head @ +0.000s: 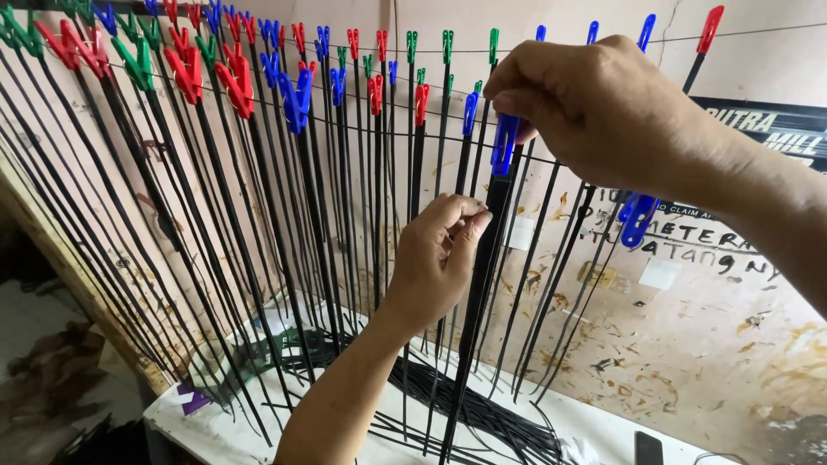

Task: The person repeatedly picks up thin black rods, rolls them in a small container of dark paste, and then hangs them on a drying rack using colored clips. The process is repeated for multiple rods.

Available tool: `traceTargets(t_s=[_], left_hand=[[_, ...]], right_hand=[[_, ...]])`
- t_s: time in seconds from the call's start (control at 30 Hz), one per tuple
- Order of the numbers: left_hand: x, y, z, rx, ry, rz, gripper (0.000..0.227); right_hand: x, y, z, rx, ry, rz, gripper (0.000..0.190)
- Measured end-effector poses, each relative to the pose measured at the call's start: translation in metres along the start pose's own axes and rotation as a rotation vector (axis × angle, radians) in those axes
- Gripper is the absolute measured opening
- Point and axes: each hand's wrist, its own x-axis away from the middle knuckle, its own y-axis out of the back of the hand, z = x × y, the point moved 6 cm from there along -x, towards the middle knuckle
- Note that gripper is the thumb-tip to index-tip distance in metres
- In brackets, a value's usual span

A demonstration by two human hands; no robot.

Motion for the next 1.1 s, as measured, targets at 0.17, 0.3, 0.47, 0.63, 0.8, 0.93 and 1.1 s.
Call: traceTargets(t_s=[0.17,0.3,0.47,0.63,0.8,0.93,1.1], left_hand=[[-0.002,0.000,0.001,0.015,0.014,-0.003,0.008],[-0.002,0.000,-0.002,0.008,-0.017,0.000,0.011],[-0.004,0.001,-0.001,-0.004,0.005,0.008,0.010],[-0.005,0.001,-0.003,-0.008,-0.031,-0.014,0.009],[-0.006,0.001,-0.004,0.009,-0.030,-0.038,0.004],[-0.002,0.001,-0.008,-0.019,-0.056,-0.055,0.015],[0.009,-0.002,-0.018,0.085,-0.041,0.000,0.044]], right_hand=[[0.001,-0.001,0.000,-0.002,-0.011,0.006,0.015],[0.002,-0.002,0.000,-0.002,0.002,-0.004,0.014],[0.002,-0.002,0.003,-0.013,0.008,0.015,0.014],[0.002,-0.002,0.002,-0.026,0.011,0.022,0.012],[0.002,-0.004,-0.001,-0.016,-0.019,0.029,0.017],[0.000,-0.002,0.001,-0.047,0.014,0.041,0.019],[-0.002,-0.001,-0.002,-0.070,-0.063,0.053,0.020]])
